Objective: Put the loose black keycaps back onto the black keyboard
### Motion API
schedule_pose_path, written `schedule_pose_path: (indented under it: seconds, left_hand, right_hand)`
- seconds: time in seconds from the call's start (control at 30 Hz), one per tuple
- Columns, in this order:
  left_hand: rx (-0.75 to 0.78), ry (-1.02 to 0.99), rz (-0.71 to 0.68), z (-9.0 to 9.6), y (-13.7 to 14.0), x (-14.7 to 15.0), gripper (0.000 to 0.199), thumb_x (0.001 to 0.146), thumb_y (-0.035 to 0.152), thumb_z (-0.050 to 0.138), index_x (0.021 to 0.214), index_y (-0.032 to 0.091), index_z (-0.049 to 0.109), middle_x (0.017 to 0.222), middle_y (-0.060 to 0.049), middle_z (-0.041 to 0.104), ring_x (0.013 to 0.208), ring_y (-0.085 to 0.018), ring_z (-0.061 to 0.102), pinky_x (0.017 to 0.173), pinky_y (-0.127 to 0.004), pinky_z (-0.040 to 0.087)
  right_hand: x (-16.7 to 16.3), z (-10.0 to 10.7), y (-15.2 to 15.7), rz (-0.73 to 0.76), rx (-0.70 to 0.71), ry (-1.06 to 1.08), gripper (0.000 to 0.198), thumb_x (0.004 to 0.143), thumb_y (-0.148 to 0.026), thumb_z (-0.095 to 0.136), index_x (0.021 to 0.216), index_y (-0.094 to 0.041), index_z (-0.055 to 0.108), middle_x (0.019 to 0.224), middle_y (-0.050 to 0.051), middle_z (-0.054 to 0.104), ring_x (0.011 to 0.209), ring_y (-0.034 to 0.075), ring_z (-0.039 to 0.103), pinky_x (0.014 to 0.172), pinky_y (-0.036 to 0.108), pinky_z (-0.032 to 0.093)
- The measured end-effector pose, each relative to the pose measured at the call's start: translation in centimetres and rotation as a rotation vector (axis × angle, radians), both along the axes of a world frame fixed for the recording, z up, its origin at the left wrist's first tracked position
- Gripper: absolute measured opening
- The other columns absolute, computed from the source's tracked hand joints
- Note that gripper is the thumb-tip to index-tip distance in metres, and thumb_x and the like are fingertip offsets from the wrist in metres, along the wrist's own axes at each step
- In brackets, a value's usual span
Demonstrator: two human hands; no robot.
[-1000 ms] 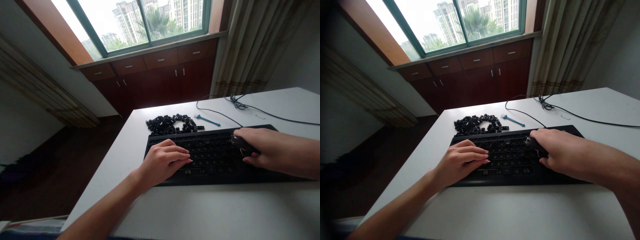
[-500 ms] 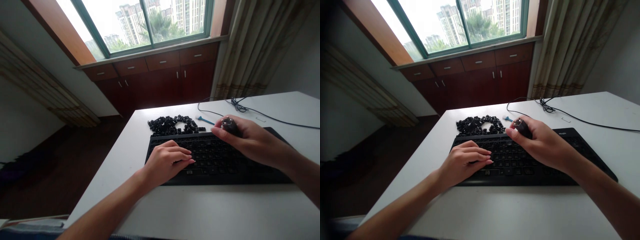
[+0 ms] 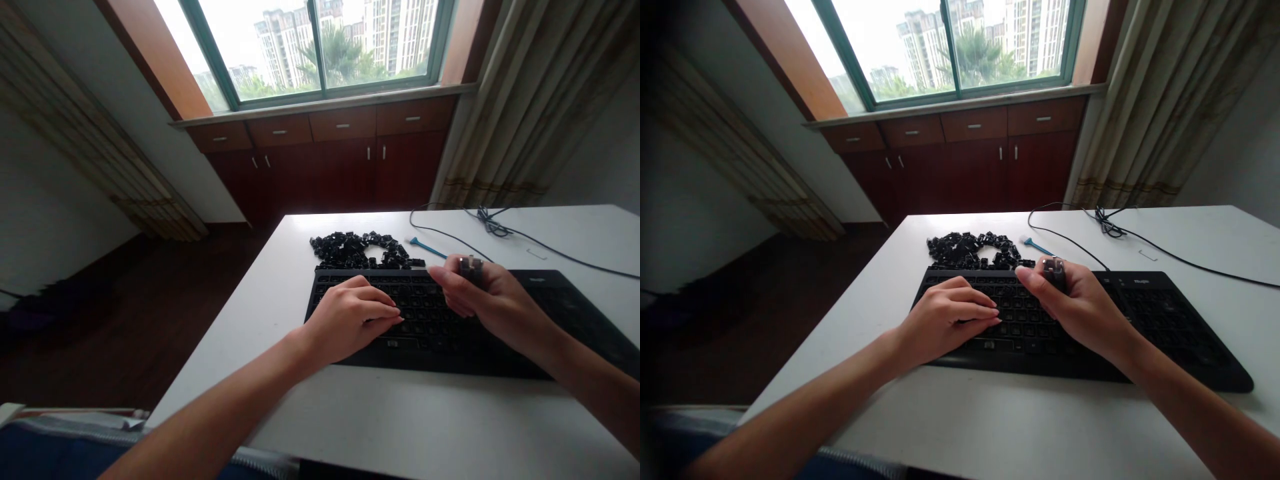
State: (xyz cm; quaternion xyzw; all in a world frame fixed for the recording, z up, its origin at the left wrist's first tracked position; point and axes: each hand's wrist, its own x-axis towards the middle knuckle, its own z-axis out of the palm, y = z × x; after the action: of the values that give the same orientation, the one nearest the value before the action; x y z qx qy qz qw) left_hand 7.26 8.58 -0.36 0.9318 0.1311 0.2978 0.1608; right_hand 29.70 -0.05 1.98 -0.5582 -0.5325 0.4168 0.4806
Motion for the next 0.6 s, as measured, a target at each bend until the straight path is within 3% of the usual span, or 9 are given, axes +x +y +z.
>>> schedule_pose_path:
  seconds: [0.27, 0.43, 0.6]
  left_hand:
    - [-0.045, -0.001, -0.015, -0.3, 0.0, -0.1, 0.018, 0.093, 0.033, 0.064, 0.093, 0.024, 0.079, 0.100, 0.002, 0.077, 0.082, -0.013, 0.066, 0.079, -0.027, 0.053]
    - [-0.063, 0.003, -0.010, -0.3, 0.2, -0.1, 0.017, 0.091, 0.035, 0.066, 0.092, 0.024, 0.079, 0.100, 0.002, 0.078, 0.084, -0.014, 0.067, 0.081, -0.027, 0.053]
    - [-0.082, -0.002, 0.016, 0.2, 0.1, -0.1, 0.025, 0.087, 0.040, 0.070, 0.103, 0.021, 0.075, 0.102, 0.000, 0.077, 0.088, -0.015, 0.068, 0.085, -0.028, 0.053]
  right_hand:
    - [-0.5, -0.5, 0.1, 0.003, 0.043, 0.160, 0.039, 0.090, -0.046, 0.061, 0.065, -0.022, 0.044, 0.053, -0.005, 0.038, 0.049, 0.009, 0.035, 0.047, 0.028, 0.027]
    - [-1.2, 0.0, 0.4, -0.006, 0.010, 0.481, 0.041, 0.090, -0.038, 0.062, 0.060, -0.021, 0.039, 0.052, -0.006, 0.031, 0.047, 0.010, 0.029, 0.046, 0.029, 0.027]
    - [-1.0, 0.3, 0.9, -0.033, -0.067, 0.742, 0.040, 0.090, -0.036, 0.058, 0.059, -0.021, 0.040, 0.053, -0.005, 0.031, 0.047, 0.010, 0.027, 0.046, 0.027, 0.030]
